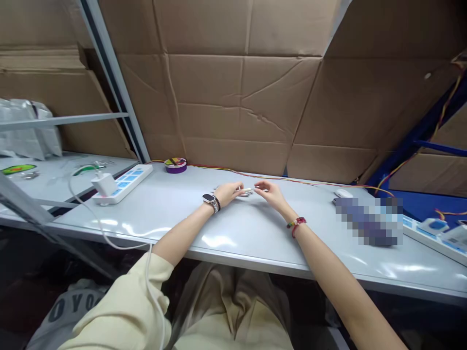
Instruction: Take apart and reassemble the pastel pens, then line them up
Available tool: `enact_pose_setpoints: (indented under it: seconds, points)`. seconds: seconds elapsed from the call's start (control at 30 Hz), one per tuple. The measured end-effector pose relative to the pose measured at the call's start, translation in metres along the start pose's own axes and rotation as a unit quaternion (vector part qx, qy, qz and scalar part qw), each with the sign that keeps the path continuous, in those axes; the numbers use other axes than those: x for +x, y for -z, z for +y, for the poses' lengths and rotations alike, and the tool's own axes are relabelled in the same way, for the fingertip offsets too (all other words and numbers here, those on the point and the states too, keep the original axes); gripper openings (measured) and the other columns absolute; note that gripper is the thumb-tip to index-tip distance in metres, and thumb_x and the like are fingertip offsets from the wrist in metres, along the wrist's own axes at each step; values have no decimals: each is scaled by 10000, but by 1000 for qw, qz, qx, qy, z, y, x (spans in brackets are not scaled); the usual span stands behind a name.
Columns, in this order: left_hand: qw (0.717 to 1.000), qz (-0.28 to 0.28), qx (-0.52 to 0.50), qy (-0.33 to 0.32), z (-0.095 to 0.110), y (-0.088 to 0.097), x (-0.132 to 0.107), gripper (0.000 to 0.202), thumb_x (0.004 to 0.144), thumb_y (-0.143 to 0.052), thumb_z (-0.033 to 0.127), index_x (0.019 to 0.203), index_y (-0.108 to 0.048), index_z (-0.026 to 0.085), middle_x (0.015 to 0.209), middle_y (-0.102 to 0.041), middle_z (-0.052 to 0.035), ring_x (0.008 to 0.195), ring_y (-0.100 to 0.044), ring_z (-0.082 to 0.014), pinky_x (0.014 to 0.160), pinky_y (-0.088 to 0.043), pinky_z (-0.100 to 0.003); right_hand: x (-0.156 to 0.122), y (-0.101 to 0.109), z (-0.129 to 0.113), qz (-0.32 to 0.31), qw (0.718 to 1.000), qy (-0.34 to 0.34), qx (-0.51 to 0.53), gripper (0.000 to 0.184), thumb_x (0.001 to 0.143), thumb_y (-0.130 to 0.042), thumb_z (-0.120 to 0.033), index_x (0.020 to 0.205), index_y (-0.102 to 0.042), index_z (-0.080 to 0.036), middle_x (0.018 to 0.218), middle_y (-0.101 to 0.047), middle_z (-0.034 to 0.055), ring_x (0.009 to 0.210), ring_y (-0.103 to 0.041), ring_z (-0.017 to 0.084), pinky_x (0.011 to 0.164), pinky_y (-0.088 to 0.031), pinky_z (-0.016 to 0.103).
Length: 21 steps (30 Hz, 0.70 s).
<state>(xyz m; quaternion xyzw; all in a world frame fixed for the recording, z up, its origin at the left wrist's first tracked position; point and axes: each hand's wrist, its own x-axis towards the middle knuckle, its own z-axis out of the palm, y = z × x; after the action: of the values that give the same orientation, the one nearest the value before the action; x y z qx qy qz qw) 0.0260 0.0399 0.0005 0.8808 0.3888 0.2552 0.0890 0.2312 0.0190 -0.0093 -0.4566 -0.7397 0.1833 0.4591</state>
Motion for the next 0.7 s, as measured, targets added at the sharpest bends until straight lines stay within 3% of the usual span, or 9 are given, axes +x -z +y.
enact_pose_setpoints:
  seconds: [0.2,0.43,0.7]
  points:
    - [1000,-4,2,-8,2,2,-2,246,901,-368,378,893,-544,206,756,-602,0,664,-532,-154,562,-337,-219,2,2,3,-19,1000,-12,21,210,741,-595,-366,855,-604,-190,862,-667,49,772,-617,185,737,-471,323]
    - [1000,-8,-4,2,-3,2,0,272,911,-324,373,905,-538,205,719,-594,1,646,-531,-151,588,-360,-223,1,2,0,-4,999,-26,21,204,739,-596,-346,859,-603,-181,826,-669,52,769,-617,190,744,-463,332]
    - [1000,-19,-7,-5,-1,2,-1,260,904,-347,364,894,-553,207,718,-599,8,629,-525,-145,565,-353,-217,0,-1,-7,-32,999,-25,18,204,757,-568,-331,887,-610,-179,860,-673,56,783,-619,183,740,-459,317]
